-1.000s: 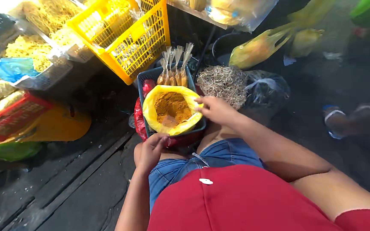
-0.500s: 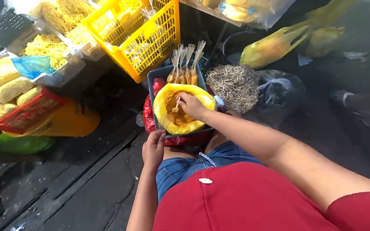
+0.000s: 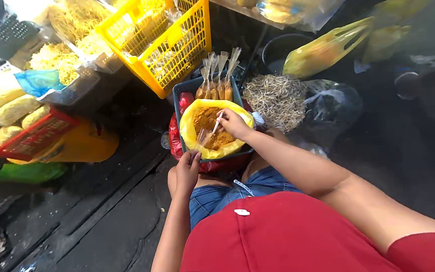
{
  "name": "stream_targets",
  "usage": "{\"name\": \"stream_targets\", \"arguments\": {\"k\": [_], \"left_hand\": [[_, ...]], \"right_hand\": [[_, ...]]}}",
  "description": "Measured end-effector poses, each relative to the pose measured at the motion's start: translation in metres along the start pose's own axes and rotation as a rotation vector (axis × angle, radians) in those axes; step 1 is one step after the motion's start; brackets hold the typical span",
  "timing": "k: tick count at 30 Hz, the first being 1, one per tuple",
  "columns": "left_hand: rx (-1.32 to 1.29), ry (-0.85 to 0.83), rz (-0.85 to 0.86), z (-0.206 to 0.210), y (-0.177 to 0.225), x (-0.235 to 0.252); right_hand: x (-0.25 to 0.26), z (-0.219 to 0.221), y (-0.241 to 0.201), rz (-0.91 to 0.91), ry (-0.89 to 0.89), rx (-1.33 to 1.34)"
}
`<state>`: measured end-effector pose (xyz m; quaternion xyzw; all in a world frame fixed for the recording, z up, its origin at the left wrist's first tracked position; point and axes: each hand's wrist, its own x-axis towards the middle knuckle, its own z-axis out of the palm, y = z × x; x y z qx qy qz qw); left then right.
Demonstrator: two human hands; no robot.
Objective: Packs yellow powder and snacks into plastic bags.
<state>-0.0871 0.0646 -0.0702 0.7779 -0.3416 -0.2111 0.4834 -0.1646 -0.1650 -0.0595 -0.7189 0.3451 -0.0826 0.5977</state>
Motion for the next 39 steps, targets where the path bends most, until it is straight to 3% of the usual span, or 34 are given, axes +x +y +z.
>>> {"name": "stream_targets", "arguments": {"k": [12,26,28,32,34,39], "left_hand": [[0.003,-0.048,-0.029,0.011,0.008,0.009],[0.062,-0.048,0.075,0.007,0.020,0.013],[-0.005,-0.080,0.009,0.005,0.029,0.015],[-0.452,-0.137,-0.510,0.004,0.057,0.023],[-0.527,-0.152,-0.606,0.004,0.060,0.025],[-0.372,-0.240,-0.319,0.009,0.048,0.022]], "right_hand": [[-0.013,-0.066,-0.049,-0.097,0.178,0.408],[-0.013,-0.045,-0.054,-0.047,-0.073,0.313],[-0.015,-0.041,-0.054,-0.091,-0.094,0.243],[-0.015,-0.037,-0.059,-0.100,-0.113,0.185],[-0.014,-0.037,-0.058,-0.137,-0.111,0.174],[-0.027,-0.037,-0.068,-0.374,-0.157,-0.005]]}}
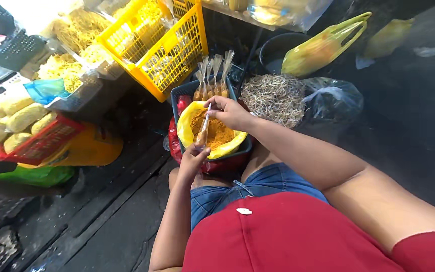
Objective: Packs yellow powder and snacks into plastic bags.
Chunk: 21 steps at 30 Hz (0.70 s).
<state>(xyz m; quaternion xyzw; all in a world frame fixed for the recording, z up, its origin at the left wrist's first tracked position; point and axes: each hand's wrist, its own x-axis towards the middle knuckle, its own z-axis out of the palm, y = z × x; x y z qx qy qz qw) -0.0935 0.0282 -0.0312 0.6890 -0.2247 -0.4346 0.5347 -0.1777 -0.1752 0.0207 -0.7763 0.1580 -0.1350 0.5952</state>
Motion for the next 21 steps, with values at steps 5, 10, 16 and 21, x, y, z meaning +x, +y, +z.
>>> {"name": "stream_targets", "arguments": {"k": [5,10,16,21], "left_hand": [[0.138,0.114,0.118,0.002,-0.012,0.003],[0.161,0.161,0.183,0.000,-0.021,0.000],[0.239,0.198,0.134,-0.008,-0.027,-0.002],[0.234,0.212,0.165,-0.020,-0.042,-0.007]], "right_hand": [[-0.019,0.020,-0.023,-0.443,-0.008,-0.315],[-0.019,0.018,-0.034,-0.557,0.028,-0.272],[-0.008,0.007,-0.023,-0.473,0.297,-0.153],[0.003,0.006,0.037,-0.167,0.169,-0.507]]}}
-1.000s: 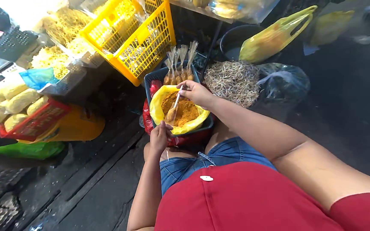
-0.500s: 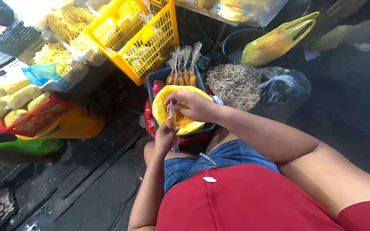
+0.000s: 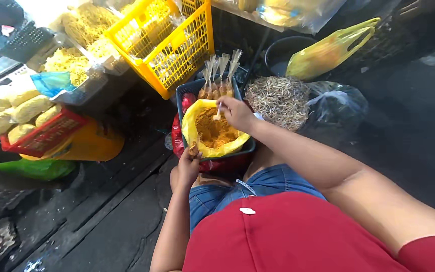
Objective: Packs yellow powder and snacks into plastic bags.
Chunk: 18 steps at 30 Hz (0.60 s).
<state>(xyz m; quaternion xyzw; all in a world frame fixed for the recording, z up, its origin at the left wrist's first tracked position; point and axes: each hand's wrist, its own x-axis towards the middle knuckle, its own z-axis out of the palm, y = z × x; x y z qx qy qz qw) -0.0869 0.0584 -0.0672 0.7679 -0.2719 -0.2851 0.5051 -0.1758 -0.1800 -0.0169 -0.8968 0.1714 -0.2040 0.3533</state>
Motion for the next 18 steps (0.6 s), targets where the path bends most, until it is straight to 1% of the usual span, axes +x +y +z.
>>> {"name": "stream_targets", "arguments": {"k": [1,3,5,8,12,14,18], "left_hand": [[0.006,-0.002,-0.007,-0.002,-0.001,0.000],[0.065,-0.012,-0.033,-0.004,-0.002,-0.002],[0.129,-0.015,-0.046,-0.005,-0.004,-0.003],[0.168,0.003,-0.026,-0.008,-0.005,-0.002],[0.159,0.016,0.022,-0.004,-0.003,0.000],[0.158,0.020,0.043,-0.002,0.001,0.002],[0.189,0.016,0.041,0.002,0.005,0.005]], "right_hand": [[-0.004,0.010,0.012,0.007,-0.091,-0.061],[-0.015,0.036,0.033,-0.001,-0.177,-0.120],[-0.021,0.049,0.040,0.096,-0.228,-0.105],[-0.017,0.045,0.027,0.257,-0.212,-0.008],[-0.026,0.050,0.027,0.345,-0.236,0.077],[-0.026,0.049,0.025,0.429,-0.260,0.119],[-0.015,0.026,0.020,0.590,-0.133,0.378]]}}
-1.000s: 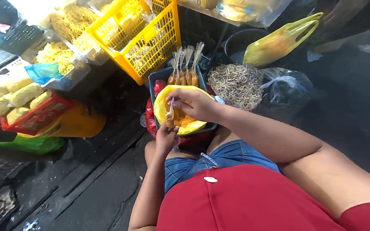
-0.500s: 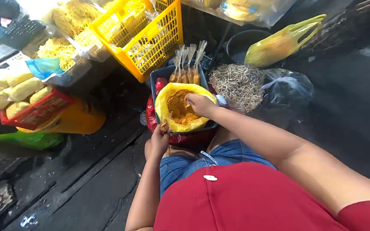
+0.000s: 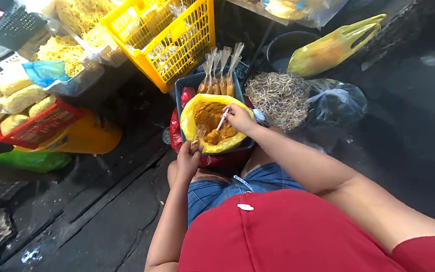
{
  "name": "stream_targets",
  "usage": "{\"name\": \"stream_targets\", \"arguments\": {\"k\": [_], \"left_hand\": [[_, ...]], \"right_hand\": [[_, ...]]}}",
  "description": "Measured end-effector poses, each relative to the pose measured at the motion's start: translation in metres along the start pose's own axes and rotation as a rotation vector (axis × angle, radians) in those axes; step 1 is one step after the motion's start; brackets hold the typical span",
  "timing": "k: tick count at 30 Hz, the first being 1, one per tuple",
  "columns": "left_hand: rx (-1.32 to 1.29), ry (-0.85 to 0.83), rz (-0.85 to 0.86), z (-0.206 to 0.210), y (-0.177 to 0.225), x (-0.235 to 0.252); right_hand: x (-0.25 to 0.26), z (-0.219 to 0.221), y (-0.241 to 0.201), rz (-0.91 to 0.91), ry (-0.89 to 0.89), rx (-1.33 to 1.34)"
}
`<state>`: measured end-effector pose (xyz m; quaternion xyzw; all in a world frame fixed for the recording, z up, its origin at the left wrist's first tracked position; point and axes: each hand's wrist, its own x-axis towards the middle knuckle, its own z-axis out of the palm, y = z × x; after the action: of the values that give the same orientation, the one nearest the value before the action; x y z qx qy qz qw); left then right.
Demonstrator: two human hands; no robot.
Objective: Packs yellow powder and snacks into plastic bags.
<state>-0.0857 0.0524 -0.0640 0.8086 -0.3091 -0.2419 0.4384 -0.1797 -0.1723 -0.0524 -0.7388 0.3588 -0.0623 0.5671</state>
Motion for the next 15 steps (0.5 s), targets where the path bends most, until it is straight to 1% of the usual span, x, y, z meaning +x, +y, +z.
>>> {"name": "stream_targets", "arguments": {"k": [3,6,10,15], "left_hand": [[0.073,-0.021,-0.022,0.001,0.000,0.002],[0.139,-0.035,-0.048,0.002,0.002,0.005],[0.204,-0.039,-0.039,0.004,0.007,0.007],[0.228,-0.060,-0.065,0.004,0.016,0.008]], "right_hand": [[-0.001,-0.020,-0.015,0.009,0.060,0.243],[-0.003,-0.037,-0.029,-0.030,0.107,0.378],[-0.011,-0.045,-0.051,-0.065,0.118,0.428],[-0.006,-0.031,-0.053,-0.093,0.024,0.355]]}}
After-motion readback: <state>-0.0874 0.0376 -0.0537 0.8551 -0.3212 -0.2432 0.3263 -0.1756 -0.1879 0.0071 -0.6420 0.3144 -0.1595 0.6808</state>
